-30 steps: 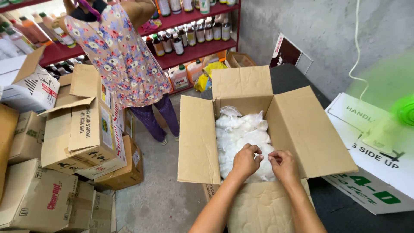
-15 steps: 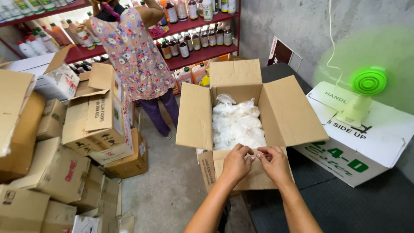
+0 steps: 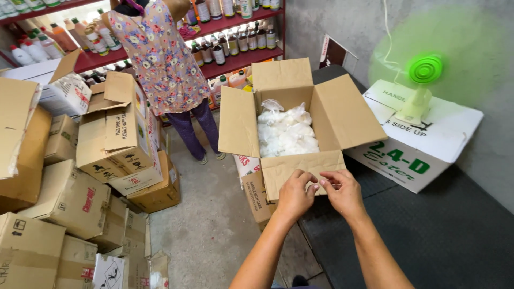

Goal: Weighing and bagging white powder into plastic bags.

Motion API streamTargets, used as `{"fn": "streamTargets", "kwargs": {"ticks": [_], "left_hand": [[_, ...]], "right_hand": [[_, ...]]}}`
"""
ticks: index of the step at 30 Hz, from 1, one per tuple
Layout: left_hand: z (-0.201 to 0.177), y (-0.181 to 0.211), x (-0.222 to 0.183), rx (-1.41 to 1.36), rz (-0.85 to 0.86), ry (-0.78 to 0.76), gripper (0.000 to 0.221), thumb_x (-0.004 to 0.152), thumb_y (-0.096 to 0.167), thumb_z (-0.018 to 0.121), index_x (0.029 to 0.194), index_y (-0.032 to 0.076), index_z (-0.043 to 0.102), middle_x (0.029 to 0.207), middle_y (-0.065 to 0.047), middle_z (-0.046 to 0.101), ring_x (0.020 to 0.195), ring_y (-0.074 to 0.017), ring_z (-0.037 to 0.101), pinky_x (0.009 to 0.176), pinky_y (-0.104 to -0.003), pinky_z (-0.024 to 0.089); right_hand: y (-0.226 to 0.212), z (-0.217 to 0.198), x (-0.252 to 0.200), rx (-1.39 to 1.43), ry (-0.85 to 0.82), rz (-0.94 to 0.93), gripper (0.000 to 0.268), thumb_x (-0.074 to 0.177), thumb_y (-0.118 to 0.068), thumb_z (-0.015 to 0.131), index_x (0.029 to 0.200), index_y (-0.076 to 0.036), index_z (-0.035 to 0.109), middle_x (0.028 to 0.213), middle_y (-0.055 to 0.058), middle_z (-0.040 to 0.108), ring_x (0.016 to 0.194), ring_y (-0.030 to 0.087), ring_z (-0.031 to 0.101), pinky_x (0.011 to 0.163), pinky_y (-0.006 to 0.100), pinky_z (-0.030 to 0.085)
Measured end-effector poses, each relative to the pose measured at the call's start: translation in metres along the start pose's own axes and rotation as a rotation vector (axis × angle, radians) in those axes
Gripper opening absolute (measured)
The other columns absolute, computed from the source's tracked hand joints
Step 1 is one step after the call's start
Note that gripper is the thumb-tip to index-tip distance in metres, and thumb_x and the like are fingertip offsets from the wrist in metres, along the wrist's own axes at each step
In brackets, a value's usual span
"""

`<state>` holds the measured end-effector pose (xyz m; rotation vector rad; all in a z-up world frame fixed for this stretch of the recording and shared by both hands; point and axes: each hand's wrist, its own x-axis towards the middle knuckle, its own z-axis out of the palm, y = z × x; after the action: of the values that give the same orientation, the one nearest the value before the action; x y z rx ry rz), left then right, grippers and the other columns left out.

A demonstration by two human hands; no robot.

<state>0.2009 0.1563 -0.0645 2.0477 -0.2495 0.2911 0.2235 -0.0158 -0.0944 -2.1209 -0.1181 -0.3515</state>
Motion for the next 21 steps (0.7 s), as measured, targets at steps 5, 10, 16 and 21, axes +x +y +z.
{"fn": "streamTargets", "kwargs": {"ticks": [5, 10, 16, 21], "left_hand": [[-0.003, 0.01, -0.026, 0.004, 0.094, -0.052, 0.014, 0.084, 0.017, 0.077, 0.096, 0.013, 0.072, 0.104, -0.01, 0.067, 0.095, -0.0367, 0.068, 0.078, -0.046, 0.054], [-0.031, 0.018, -0.068, 0.003, 0.133, -0.122, 0.014, 0.084, 0.017, 0.077, 0.097, 0.012, 0.072, 0.104, -0.01, 0.067, 0.095, -0.0362, 0.068, 0.079, -0.045, 0.055], [-0.067, 0.023, -0.129, -0.055, 0.207, -0.109, 0.017, 0.084, 0.014, 0.077, 0.1, 0.011, 0.071, 0.104, -0.01, 0.067, 0.094, -0.0351, 0.069, 0.078, -0.043, 0.055], [-0.071, 0.039, -0.179, -0.156, 0.153, -0.191, 0.015, 0.088, 0.013, 0.075, 0.102, 0.01, 0.07, 0.106, -0.009, 0.068, 0.078, -0.0265, 0.072, 0.071, -0.039, 0.057]], "right_hand": [[-0.024, -0.016, -0.033, -0.046, 0.08, -0.014, 0.021, 0.088, -0.013, 0.078, 0.108, -0.008, 0.079, 0.099, 0.008, 0.069, 0.082, 0.016, 0.073, 0.071, 0.029, 0.061], [-0.056, -0.014, -0.088, -0.049, 0.138, 0.019, 0.02, 0.09, -0.012, 0.077, 0.109, -0.007, 0.078, 0.1, 0.008, 0.069, 0.083, 0.015, 0.074, 0.071, 0.028, 0.06], [-0.099, -0.009, -0.168, -0.058, 0.235, 0.062, 0.023, 0.089, -0.009, 0.079, 0.111, -0.005, 0.077, 0.104, 0.008, 0.069, 0.083, 0.015, 0.072, 0.073, 0.027, 0.06], [-0.12, -0.022, -0.241, -0.085, 0.253, 0.093, 0.022, 0.088, -0.007, 0.078, 0.11, -0.004, 0.077, 0.105, 0.008, 0.068, 0.087, 0.014, 0.073, 0.076, 0.026, 0.061]]}}
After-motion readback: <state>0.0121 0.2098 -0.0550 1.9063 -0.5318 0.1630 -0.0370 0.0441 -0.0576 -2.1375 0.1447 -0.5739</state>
